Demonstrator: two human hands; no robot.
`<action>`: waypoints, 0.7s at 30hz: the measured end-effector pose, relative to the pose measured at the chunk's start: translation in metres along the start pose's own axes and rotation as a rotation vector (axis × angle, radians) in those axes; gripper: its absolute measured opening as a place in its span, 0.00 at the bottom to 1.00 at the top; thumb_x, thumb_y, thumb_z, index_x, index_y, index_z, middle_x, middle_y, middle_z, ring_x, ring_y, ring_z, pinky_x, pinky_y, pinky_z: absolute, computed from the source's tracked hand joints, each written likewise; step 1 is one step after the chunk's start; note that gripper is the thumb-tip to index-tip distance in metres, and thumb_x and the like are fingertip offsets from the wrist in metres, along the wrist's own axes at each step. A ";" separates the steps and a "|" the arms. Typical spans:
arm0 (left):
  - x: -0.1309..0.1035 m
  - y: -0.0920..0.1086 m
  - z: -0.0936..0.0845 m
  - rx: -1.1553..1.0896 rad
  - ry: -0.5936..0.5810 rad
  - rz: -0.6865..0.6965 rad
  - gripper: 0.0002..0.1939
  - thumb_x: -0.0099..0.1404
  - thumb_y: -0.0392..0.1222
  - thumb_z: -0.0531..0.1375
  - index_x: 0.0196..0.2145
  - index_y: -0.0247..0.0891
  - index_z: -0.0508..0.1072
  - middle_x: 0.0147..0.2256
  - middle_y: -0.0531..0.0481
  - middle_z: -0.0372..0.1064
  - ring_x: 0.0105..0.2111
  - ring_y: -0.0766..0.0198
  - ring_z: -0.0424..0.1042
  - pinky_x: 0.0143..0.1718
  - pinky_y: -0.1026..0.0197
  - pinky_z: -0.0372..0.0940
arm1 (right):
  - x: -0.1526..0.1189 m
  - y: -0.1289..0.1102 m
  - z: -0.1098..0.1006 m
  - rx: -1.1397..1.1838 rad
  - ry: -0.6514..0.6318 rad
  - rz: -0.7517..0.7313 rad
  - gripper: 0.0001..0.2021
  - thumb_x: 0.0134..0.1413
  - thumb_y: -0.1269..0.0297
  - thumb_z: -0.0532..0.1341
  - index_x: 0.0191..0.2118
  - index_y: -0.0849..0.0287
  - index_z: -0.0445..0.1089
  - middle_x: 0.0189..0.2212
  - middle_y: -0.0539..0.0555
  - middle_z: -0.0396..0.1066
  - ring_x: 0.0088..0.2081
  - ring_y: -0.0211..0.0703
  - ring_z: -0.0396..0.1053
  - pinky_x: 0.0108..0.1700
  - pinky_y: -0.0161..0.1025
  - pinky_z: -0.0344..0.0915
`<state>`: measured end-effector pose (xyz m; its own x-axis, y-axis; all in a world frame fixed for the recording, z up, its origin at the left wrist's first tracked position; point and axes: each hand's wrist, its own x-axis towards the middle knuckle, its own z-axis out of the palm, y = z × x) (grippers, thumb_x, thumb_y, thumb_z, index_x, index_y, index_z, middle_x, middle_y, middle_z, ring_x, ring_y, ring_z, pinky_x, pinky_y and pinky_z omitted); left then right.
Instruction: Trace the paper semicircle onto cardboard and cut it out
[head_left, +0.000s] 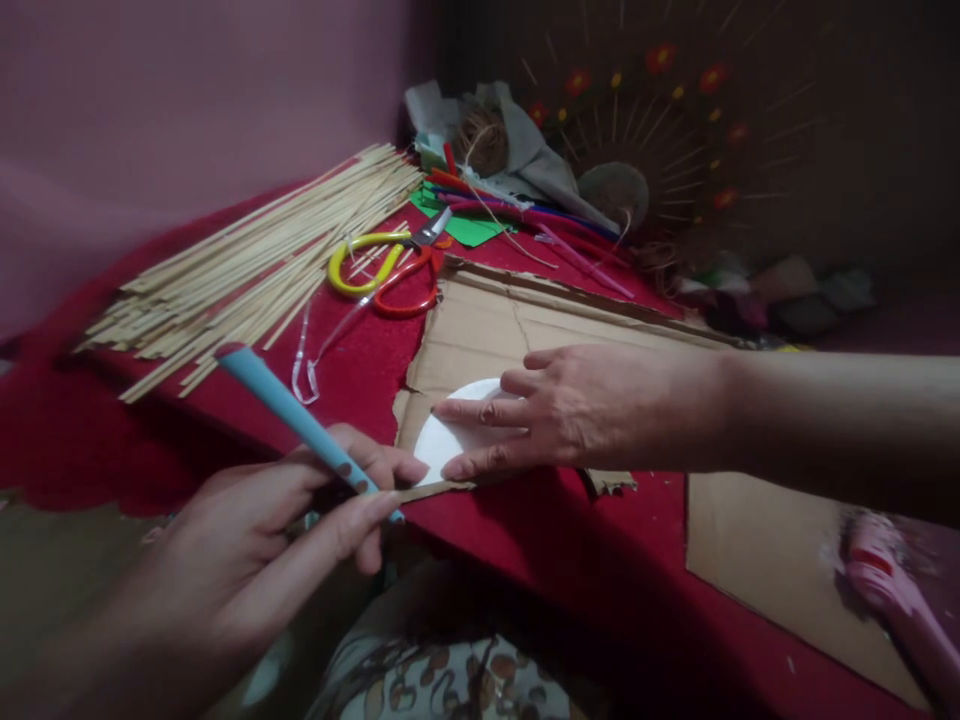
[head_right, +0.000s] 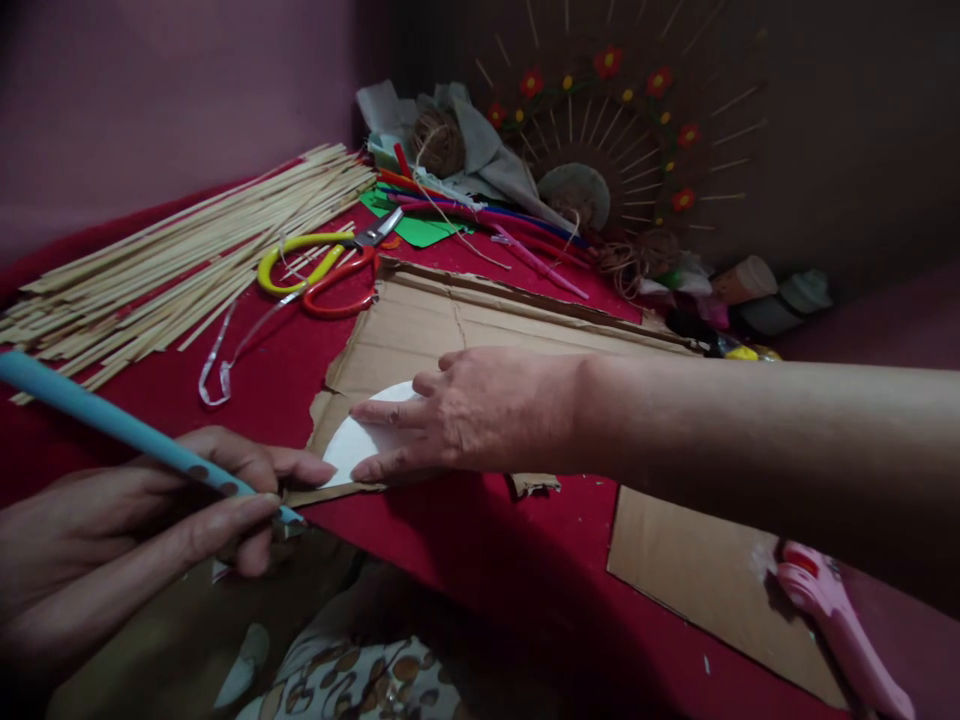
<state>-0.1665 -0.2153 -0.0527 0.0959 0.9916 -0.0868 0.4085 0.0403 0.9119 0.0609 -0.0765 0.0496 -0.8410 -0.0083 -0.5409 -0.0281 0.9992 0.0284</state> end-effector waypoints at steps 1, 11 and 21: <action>0.001 -0.002 -0.001 -0.006 -0.013 0.002 0.10 0.66 0.54 0.59 0.34 0.50 0.76 0.27 0.53 0.77 0.41 0.57 0.80 0.34 0.67 0.74 | 0.000 0.001 0.000 -0.027 0.002 -0.012 0.33 0.65 0.74 0.54 0.71 0.42 0.48 0.73 0.55 0.46 0.53 0.53 0.70 0.47 0.49 0.68; 0.006 0.001 -0.005 -0.090 -0.062 0.061 0.12 0.68 0.49 0.59 0.47 0.55 0.78 0.24 0.56 0.76 0.22 0.67 0.74 0.24 0.71 0.69 | 0.000 0.001 0.000 -0.066 0.028 -0.044 0.32 0.65 0.76 0.53 0.70 0.44 0.51 0.72 0.56 0.49 0.57 0.54 0.66 0.51 0.49 0.68; 0.005 0.009 -0.005 -0.010 -0.027 0.096 0.12 0.65 0.45 0.60 0.46 0.54 0.78 0.26 0.60 0.77 0.28 0.64 0.78 0.27 0.70 0.72 | 0.001 0.006 0.002 0.049 0.032 -0.041 0.29 0.67 0.74 0.49 0.69 0.42 0.53 0.73 0.55 0.47 0.54 0.53 0.69 0.48 0.49 0.70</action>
<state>-0.1667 -0.2089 -0.0426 0.1588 0.9873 -0.0096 0.3868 -0.0532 0.9206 0.0607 -0.0704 0.0479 -0.8564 -0.0496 -0.5139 -0.0368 0.9987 -0.0351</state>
